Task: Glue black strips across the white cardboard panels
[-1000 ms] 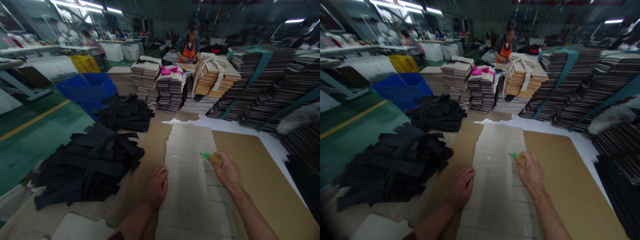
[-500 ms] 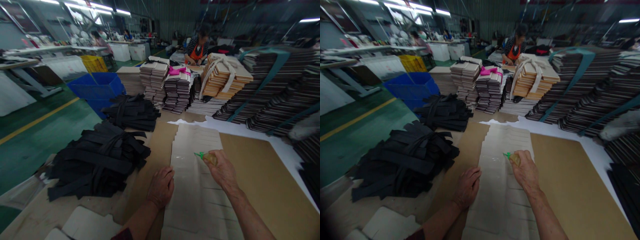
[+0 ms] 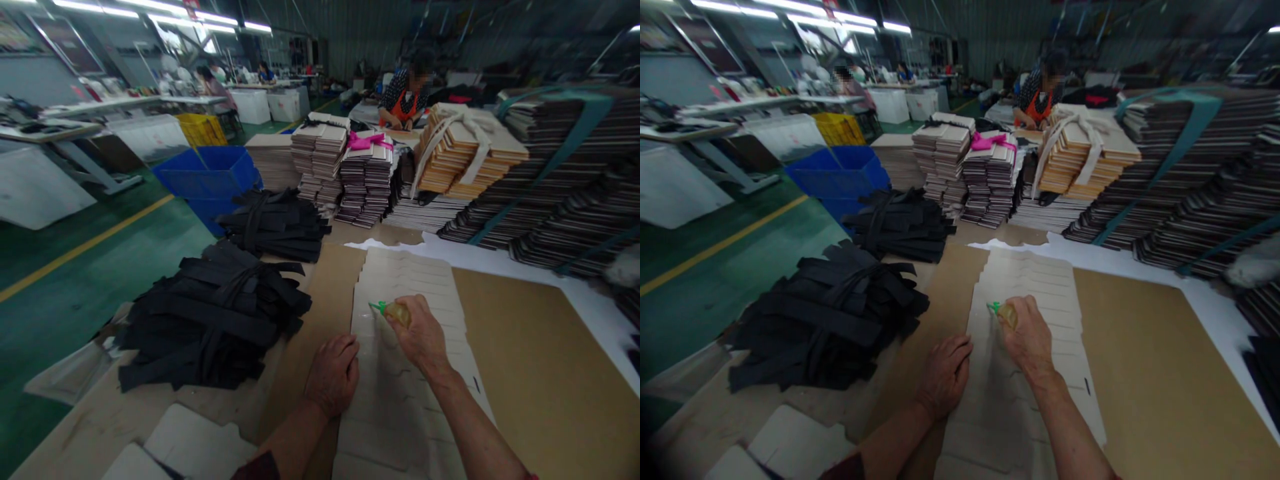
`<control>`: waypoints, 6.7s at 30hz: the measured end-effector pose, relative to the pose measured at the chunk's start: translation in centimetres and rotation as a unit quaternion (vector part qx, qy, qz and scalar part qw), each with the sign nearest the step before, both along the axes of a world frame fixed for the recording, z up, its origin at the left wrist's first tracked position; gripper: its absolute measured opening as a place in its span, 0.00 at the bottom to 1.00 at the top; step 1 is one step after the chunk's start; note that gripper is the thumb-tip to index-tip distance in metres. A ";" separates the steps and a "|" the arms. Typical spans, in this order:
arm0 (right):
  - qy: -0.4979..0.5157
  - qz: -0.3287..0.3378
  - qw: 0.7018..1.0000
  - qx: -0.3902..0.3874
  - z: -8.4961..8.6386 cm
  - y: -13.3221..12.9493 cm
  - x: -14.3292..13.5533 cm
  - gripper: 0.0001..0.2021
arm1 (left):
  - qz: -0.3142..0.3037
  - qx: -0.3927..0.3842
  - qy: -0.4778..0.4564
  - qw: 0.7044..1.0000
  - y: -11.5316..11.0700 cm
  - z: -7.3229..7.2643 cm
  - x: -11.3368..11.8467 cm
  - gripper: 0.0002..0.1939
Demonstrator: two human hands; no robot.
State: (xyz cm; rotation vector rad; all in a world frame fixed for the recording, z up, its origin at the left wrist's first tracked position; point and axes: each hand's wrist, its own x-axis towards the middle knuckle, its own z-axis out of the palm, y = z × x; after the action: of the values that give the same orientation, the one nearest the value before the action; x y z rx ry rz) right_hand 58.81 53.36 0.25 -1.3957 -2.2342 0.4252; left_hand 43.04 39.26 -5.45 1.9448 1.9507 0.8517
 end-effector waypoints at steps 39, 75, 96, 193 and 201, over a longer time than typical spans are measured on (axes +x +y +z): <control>0.090 -0.063 0.994 -0.004 -1.8 2.1 -2.8 0.13 | 0.008 0.038 -0.002 0.999 8.1 -1.9 -3.8 0.16; -0.043 -0.124 0.991 0.019 -0.5 2.4 2.3 0.08 | 0.004 0.056 0.022 0.998 8.6 -1.8 -3.9 0.17; -0.029 -0.187 0.982 0.029 -1.3 3.3 7.4 0.11 | -0.004 0.082 0.036 0.996 9.0 -2.1 -4.2 0.16; 0.029 -0.108 0.993 -0.023 -0.8 5.5 -2.9 0.10 | 0.003 0.045 0.012 0.999 8.5 -1.5 -3.7 0.18; 0.029 -0.101 0.994 -0.019 -0.9 5.0 -3.1 0.10 | 0.004 0.036 0.018 0.999 8.5 -1.1 -3.7 0.18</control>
State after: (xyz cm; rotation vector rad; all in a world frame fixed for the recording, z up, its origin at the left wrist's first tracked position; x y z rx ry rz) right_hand 55.67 58.38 -0.70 -1.5894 -2.0247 0.4357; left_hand 39.35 47.74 -6.58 2.0068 1.9742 0.9078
